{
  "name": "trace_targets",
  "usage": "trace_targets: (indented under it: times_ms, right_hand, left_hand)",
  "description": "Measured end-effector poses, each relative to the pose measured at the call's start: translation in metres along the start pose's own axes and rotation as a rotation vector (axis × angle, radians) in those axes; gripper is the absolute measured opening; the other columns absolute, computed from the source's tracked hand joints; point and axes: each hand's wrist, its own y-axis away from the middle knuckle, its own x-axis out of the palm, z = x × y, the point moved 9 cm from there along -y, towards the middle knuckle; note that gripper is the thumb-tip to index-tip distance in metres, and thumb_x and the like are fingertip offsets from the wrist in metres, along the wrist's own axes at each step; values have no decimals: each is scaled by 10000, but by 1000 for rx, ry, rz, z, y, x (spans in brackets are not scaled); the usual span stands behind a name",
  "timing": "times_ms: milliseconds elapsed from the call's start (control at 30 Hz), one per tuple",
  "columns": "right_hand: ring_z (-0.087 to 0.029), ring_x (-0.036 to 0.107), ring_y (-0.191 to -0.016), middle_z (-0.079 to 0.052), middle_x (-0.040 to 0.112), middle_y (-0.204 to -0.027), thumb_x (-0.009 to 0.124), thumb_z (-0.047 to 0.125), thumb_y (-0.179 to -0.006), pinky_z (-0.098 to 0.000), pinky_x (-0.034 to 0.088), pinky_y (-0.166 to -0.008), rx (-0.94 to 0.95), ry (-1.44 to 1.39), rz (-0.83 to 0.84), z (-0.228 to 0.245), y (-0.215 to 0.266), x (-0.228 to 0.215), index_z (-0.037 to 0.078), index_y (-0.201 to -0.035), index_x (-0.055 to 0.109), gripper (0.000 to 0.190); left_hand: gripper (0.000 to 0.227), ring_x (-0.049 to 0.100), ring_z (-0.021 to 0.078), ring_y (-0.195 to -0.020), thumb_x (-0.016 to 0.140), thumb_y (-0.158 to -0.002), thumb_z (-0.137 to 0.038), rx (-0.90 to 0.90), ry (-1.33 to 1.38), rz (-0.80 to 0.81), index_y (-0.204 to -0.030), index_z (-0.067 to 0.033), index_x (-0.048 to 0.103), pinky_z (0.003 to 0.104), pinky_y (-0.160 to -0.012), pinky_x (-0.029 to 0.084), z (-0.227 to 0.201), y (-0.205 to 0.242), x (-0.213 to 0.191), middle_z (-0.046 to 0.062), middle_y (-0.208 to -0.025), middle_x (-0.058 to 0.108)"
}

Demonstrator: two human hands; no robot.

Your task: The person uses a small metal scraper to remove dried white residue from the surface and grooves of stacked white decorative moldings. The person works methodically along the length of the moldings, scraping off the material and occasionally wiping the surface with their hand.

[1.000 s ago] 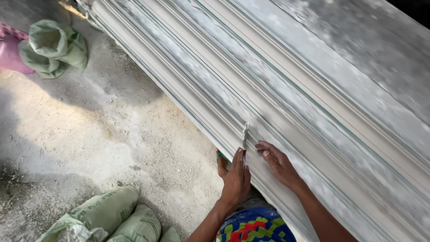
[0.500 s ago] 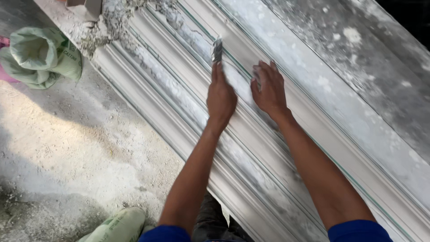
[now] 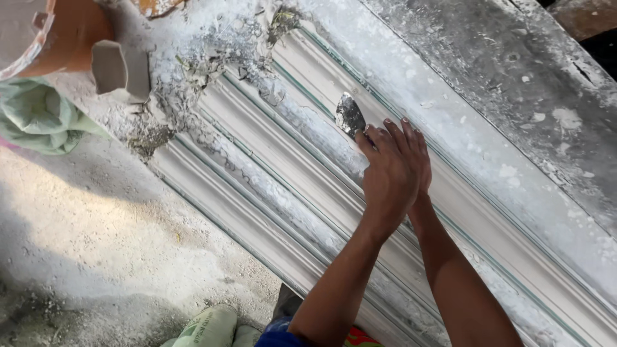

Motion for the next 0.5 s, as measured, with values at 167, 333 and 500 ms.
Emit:
trace_targets:
  times_ms: [167, 333, 500]
  right_hand:
    - [-269, 149, -1607, 52, 188, -1739, 527, 465, -1004, -453, 132, -1324, -22, -171, -124, -7, -7, 4, 292, -1632, 283, 695]
    - [-245, 164, -1609, 101, 216, -1722, 507, 478, -1020, -434, 122, -1334, -7, -242, -141, -4, 1, 5, 351, -1606, 280, 641]
    - [-303, 477, -1439, 51, 503, -1558, 583, 290, -938, -517, 433, -1130, -70, -208, -570, 6, 17, -45, 306, -1480, 545, 544]
  left_hand:
    - [588, 286, 722, -1379, 547, -906, -13, 122, -151, -13, -1438, 184, 393, 479, -457, 627, 4, -19, 8, 472, -1505, 302]
    - [575, 452, 705, -1277, 515, -940, -75, 68, -124, -39, -1432, 183, 367, 562, -501, 602, 9, -4, 7, 451, -1572, 221]
    - [824, 711, 515, -791, 431, -911, -15, -212, -17, -115, -1640, 0, 49, 597, -530, 604, 97, -42, 1, 291, -1647, 182]
